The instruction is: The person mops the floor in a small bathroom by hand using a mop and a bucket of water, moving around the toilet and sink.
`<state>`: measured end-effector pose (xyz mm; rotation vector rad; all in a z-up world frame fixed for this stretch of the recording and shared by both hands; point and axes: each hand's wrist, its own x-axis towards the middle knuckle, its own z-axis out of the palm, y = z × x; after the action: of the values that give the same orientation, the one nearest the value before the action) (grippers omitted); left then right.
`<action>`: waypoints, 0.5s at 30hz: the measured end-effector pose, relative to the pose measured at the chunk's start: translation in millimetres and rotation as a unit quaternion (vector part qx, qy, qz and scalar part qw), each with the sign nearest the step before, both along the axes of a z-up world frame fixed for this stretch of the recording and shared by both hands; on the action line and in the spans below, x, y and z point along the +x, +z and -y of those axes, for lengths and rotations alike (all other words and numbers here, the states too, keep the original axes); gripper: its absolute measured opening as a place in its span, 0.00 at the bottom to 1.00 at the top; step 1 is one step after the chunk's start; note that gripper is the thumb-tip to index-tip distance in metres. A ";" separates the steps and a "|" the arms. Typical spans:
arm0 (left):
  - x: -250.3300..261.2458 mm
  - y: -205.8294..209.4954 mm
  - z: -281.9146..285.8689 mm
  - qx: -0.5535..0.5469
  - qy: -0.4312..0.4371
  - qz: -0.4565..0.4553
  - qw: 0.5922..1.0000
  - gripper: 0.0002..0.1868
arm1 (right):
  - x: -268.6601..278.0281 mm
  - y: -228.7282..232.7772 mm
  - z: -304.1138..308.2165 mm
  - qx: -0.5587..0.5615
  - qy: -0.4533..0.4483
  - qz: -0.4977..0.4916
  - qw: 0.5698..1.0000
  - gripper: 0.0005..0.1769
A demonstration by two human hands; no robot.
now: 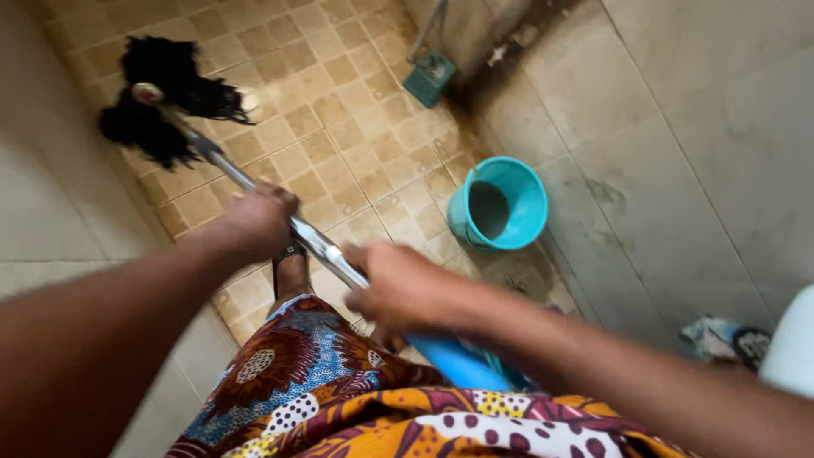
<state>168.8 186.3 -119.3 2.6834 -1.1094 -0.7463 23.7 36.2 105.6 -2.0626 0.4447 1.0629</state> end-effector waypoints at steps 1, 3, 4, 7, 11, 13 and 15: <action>7.8 8.6 -6.0 -0.015 0.010 0.005 1.000 0.15 | 8.8 5.5 2.0 0.011 0.000 -0.008 1.000 0.21; 2.7 22.9 -1.4 0.001 0.021 -0.022 1.000 0.17 | 2.8 17.0 9.1 0.010 0.013 -0.008 1.000 0.22; -7.9 27.0 12.4 0.033 0.023 -0.054 0.998 0.16 | -8.1 25.7 22.2 -0.004 0.026 0.002 1.000 0.25; -58.7 43.2 58.1 0.005 -0.050 -0.101 0.994 0.18 | -66.5 46.3 63.3 0.006 0.081 -0.029 0.996 0.28; -143.9 85.0 110.7 0.012 -0.176 -0.192 0.965 0.19 | -147.2 62.6 112.4 0.011 0.012 -0.079 0.997 0.26; -171.5 103.8 114.9 -0.092 -0.226 -0.248 0.938 0.21 | -182.7 65.1 132.7 0.037 -0.094 -0.109 0.989 0.26; -183.8 113.1 107.2 -0.130 -0.221 -0.277 0.926 0.16 | -197.9 52.7 136.9 0.066 -0.196 -0.147 0.967 0.26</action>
<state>-14.9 79.1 -6.2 1.8362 -1.5176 -1.2244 -174.3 -100.7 158.3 -1.6149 0.8675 1.1190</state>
